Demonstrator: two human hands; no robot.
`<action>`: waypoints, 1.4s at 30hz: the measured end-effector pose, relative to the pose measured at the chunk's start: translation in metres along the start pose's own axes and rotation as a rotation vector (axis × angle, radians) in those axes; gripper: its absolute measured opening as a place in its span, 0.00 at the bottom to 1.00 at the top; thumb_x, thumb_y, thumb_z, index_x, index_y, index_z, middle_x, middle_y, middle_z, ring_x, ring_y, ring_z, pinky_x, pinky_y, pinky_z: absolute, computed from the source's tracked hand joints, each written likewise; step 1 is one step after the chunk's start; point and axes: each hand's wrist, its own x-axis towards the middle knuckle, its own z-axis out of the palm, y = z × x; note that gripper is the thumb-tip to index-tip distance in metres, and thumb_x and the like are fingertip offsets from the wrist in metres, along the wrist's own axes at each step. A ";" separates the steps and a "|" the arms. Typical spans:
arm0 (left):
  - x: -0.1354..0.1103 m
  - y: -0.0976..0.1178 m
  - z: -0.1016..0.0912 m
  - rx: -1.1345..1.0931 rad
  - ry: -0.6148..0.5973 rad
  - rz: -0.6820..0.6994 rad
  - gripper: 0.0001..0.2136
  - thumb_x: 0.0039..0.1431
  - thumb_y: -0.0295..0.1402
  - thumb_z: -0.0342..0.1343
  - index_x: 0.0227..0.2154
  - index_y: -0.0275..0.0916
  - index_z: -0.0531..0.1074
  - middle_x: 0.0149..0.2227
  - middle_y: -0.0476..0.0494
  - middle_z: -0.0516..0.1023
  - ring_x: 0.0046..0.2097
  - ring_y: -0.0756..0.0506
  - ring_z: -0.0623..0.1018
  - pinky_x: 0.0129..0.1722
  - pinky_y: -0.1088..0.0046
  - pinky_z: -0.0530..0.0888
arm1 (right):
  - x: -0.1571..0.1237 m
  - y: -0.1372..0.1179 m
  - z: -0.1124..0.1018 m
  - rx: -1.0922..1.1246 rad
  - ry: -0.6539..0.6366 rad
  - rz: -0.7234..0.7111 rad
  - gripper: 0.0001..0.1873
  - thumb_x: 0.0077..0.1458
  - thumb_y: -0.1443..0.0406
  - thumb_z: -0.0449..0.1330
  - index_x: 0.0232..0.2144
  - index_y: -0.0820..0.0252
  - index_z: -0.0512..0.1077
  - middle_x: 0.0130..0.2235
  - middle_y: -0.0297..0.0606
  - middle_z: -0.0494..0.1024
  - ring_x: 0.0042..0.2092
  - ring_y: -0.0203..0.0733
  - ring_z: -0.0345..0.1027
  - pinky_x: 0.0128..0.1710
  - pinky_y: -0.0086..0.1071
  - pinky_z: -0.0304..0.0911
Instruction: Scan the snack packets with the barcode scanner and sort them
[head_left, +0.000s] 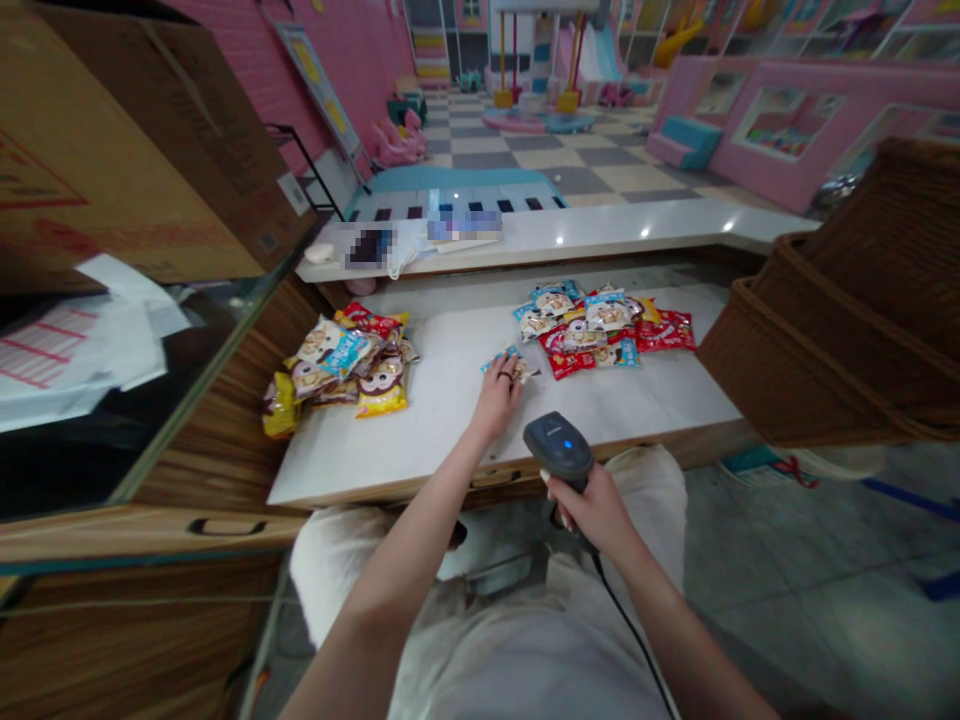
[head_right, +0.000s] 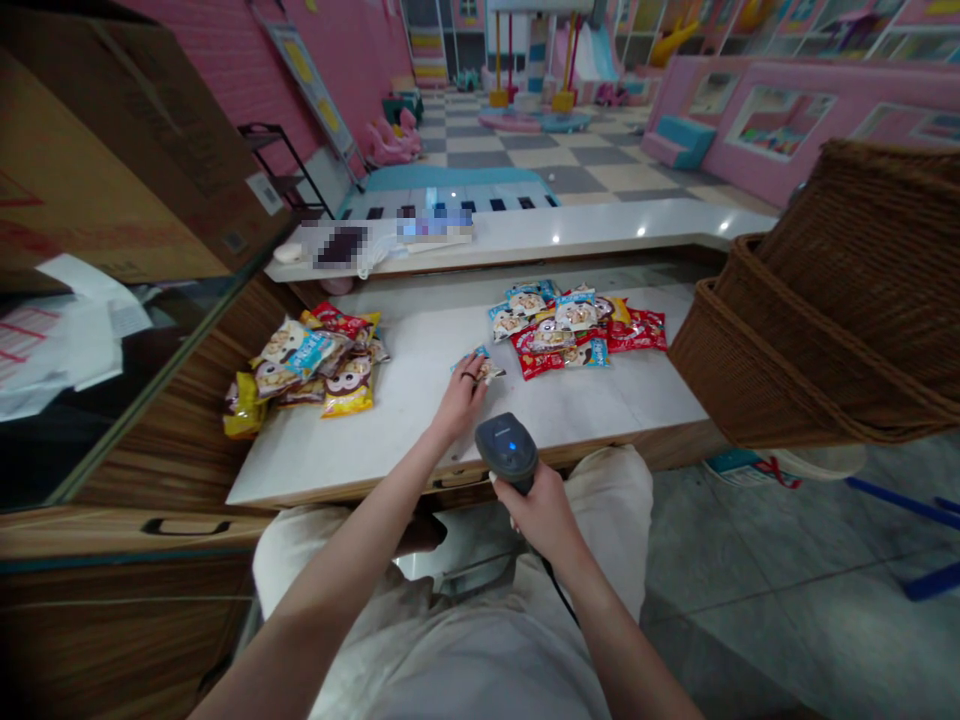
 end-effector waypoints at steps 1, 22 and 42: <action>-0.005 0.001 -0.005 -0.099 0.037 -0.001 0.25 0.73 0.37 0.51 0.69 0.36 0.66 0.73 0.26 0.65 0.76 0.35 0.64 0.76 0.47 0.57 | 0.001 0.000 0.000 -0.002 -0.002 -0.001 0.15 0.55 0.54 0.66 0.24 0.55 0.72 0.12 0.29 0.68 0.14 0.38 0.64 0.17 0.28 0.60; -0.063 -0.008 -0.044 -1.179 0.166 -0.608 0.22 0.49 0.38 0.78 0.44 0.37 0.78 0.45 0.40 0.87 0.46 0.42 0.86 0.54 0.61 0.81 | 0.007 -0.009 0.016 -0.035 -0.056 -0.018 0.16 0.56 0.54 0.65 0.21 0.55 0.71 0.12 0.29 0.68 0.14 0.38 0.65 0.19 0.28 0.61; -0.064 -0.009 -0.040 -1.150 0.223 -0.597 0.24 0.47 0.38 0.77 0.46 0.38 0.77 0.47 0.40 0.87 0.48 0.41 0.85 0.56 0.60 0.80 | 0.006 -0.011 0.015 -0.029 -0.046 -0.026 0.17 0.55 0.53 0.66 0.22 0.54 0.71 0.12 0.28 0.67 0.14 0.38 0.64 0.19 0.29 0.61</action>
